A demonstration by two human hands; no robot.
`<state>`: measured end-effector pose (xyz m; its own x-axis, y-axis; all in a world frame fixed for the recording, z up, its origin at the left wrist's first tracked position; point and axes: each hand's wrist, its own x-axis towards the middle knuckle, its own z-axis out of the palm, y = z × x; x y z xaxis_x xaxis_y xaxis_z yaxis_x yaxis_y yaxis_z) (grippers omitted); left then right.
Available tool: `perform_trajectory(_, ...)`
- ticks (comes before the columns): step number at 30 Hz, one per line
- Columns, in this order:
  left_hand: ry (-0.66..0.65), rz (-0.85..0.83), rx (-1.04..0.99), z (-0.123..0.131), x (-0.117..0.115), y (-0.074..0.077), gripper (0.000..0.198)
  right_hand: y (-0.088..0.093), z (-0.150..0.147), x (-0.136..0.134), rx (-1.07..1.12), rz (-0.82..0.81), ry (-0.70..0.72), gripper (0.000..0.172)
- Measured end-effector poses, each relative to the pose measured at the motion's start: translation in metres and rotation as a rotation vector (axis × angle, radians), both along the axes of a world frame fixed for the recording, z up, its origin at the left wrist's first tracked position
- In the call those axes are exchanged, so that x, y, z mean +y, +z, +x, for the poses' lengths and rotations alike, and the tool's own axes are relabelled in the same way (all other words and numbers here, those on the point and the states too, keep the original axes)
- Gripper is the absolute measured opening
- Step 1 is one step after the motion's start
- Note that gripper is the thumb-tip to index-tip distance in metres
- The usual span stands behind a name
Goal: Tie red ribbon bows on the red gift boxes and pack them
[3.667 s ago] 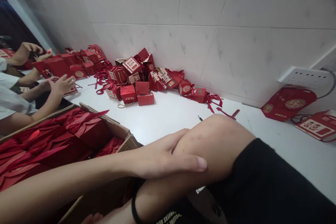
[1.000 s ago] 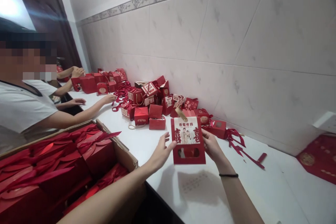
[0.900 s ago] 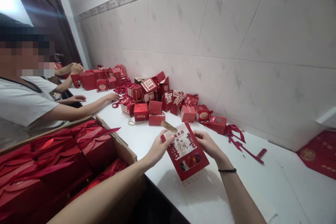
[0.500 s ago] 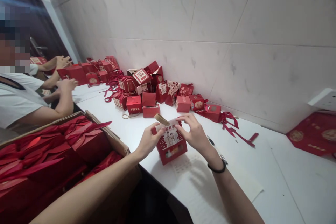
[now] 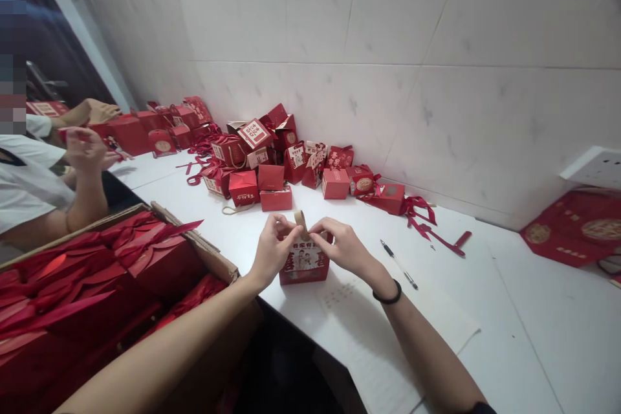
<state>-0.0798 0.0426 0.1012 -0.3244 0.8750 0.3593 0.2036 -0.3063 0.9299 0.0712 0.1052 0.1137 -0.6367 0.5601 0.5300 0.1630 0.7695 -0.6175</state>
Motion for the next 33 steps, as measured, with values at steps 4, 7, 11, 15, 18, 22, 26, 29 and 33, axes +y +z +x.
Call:
perform_trajectory(4, -0.019, 0.085, 0.238, -0.001, 0.000, -0.001, 0.007, 0.000, 0.000, -0.002, -0.016, -0.026, 0.003, 0.007)
perform_trajectory(7, -0.066, 0.200, 0.366, -0.002, -0.001, -0.004, 0.017, -0.002, 0.001, -0.001, -0.009, -0.044, 0.015, 0.005)
perform_trajectory(11, -0.078, 0.246, 0.441, -0.003, -0.001, -0.006, 0.032, -0.005, 0.002, 0.002, -0.003, -0.040, 0.018, 0.007)
perform_trajectory(15, -0.090, 0.255, 0.499, -0.004, -0.001, -0.006, 0.037, -0.005, 0.003, 0.003, -0.017, -0.049, 0.029, 0.009)
perform_trajectory(18, -0.067, 0.265, 0.518, -0.004, -0.001, -0.007, 0.036, -0.003, 0.002, 0.002, -0.041, -0.049, 0.018, 0.008)
perform_trajectory(22, -0.028, 0.311, 0.563, -0.003, -0.001, -0.009, 0.035, -0.002, 0.002, 0.000, -0.043, -0.055, -0.003, 0.010)
perform_trajectory(26, -0.033, 0.393, 0.626, -0.003, -0.001, -0.012, 0.036, -0.003, 0.001, 0.001, -0.056, -0.057, 0.005, 0.010)
perform_trajectory(29, -0.045, 0.406, 0.589, -0.003, -0.001, -0.013, 0.037, -0.004, 0.002, 0.001, -0.069, -0.028, 0.018, 0.009)
perform_trajectory(33, -0.073, 0.360, 0.530, -0.003, -0.001, -0.014, 0.040, -0.007, 0.003, 0.002, -0.088, -0.004, 0.011, 0.011)
